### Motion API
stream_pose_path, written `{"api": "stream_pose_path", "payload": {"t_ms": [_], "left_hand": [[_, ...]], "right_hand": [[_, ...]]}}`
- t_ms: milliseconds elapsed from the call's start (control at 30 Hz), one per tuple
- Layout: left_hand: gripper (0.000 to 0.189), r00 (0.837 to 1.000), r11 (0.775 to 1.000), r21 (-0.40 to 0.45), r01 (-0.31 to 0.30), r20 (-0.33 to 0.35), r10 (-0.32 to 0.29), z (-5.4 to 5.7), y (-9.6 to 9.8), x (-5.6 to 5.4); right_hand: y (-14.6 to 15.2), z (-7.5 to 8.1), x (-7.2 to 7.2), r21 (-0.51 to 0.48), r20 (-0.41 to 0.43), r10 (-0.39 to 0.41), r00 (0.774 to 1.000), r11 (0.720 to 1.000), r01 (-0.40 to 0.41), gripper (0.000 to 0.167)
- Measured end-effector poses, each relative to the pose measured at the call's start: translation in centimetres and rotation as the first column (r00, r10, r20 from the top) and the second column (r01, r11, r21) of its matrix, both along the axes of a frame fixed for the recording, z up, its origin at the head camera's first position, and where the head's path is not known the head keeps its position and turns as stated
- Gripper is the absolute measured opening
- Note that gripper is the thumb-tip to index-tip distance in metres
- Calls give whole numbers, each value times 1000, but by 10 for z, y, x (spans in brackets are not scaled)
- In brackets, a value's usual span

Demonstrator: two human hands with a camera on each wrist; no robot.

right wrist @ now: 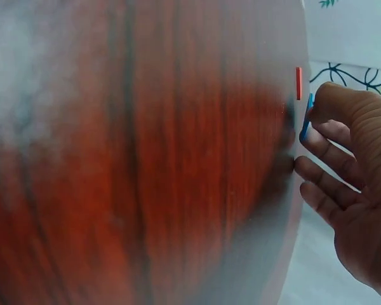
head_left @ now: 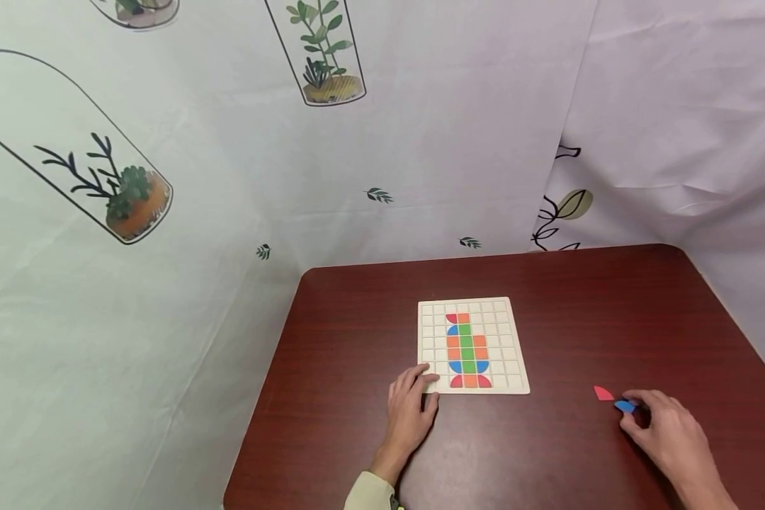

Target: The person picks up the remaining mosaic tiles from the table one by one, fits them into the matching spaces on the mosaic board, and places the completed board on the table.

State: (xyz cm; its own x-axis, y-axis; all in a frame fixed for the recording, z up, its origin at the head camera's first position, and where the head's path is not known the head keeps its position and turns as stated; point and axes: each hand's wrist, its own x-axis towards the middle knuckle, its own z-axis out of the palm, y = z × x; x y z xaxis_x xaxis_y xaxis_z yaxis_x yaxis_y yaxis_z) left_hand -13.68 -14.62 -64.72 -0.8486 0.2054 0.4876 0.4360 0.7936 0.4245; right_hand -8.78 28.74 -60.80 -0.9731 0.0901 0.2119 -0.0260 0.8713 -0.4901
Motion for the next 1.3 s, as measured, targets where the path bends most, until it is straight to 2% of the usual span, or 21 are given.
{"api": "stream_pose_path", "payload": {"t_ms": [300,533,767,867,1067,1300], "left_hand": [[32,1000,1000,0,-1,2,1,2,1,0],[31,1000,1000,4,-4,22,3,3,0,1],[31,1000,1000,0,0,-8,0,1,-1,1],[31,1000,1000,2,-1,-1,1,2,0,0],[33,1000,1000,2,-6,-2,6,0,0,-1],[34,1000,1000,-2,-5,-27,5,-1,0,-1]], "right_hand": [[0,-4,1,-34,-47,-19,999,999,17,35],[2,-5,2,-50,-49,-28,998,998,26,35],[3,-9,7,-110,-145,-46,988,994,30,35],[1,-8,6,-117,-158,-44,986,993,26,35],[-5,2,-5,-126,-216,-18,976,992,-9,36],[-17,19,-27,-141,-286,29,958,987,-72,40]]}}
